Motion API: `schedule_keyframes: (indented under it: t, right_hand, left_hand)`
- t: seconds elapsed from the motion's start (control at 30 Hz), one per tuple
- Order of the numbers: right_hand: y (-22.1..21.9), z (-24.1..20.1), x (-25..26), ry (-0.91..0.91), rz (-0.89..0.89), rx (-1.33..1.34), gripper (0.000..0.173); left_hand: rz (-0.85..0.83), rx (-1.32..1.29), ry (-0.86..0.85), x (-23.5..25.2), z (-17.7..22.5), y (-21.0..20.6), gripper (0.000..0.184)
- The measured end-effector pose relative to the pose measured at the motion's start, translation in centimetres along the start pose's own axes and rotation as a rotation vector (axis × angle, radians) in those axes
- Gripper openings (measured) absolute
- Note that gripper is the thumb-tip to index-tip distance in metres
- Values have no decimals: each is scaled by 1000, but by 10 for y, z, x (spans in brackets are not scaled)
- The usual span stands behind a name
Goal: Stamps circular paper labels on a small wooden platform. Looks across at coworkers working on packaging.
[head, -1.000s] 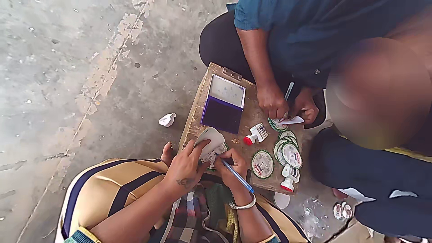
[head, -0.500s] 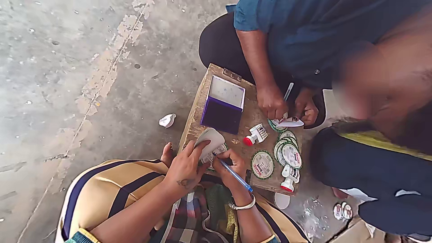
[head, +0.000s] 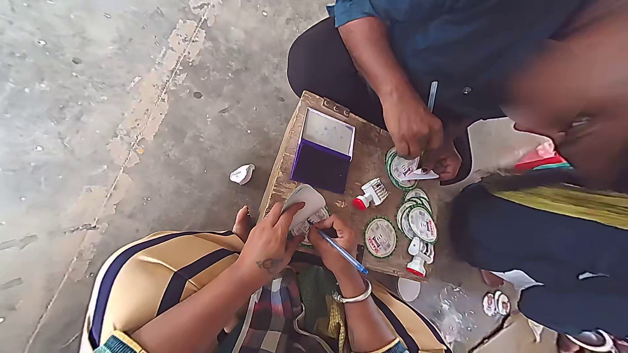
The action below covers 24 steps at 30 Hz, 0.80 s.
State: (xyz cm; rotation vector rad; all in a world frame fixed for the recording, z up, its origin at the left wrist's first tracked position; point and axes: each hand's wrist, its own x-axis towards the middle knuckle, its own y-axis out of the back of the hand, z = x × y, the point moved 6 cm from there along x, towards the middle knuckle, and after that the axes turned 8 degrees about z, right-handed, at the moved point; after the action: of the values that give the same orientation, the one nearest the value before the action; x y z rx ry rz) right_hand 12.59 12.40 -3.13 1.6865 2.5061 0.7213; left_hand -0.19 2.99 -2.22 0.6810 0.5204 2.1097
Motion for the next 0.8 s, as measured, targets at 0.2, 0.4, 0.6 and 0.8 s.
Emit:
schedule_keyframes:
  t: [0.2,0.4,0.6,0.8]
  right_hand:
    - [1,-1,0,-16,33,3,7]
    - [2,1,0,-18,58,4,7]
    - [2,0,2,-16,85,-28,5]
    - [2,-1,2,5,99,-14,5]
  left_hand:
    - [8,0,-8,-1,0,0,51]
    - [-4,2,-12,-1,1,0,52]
    - [3,5,-26,0,1,-1,52]
    - [17,11,-30,1,0,0,52]
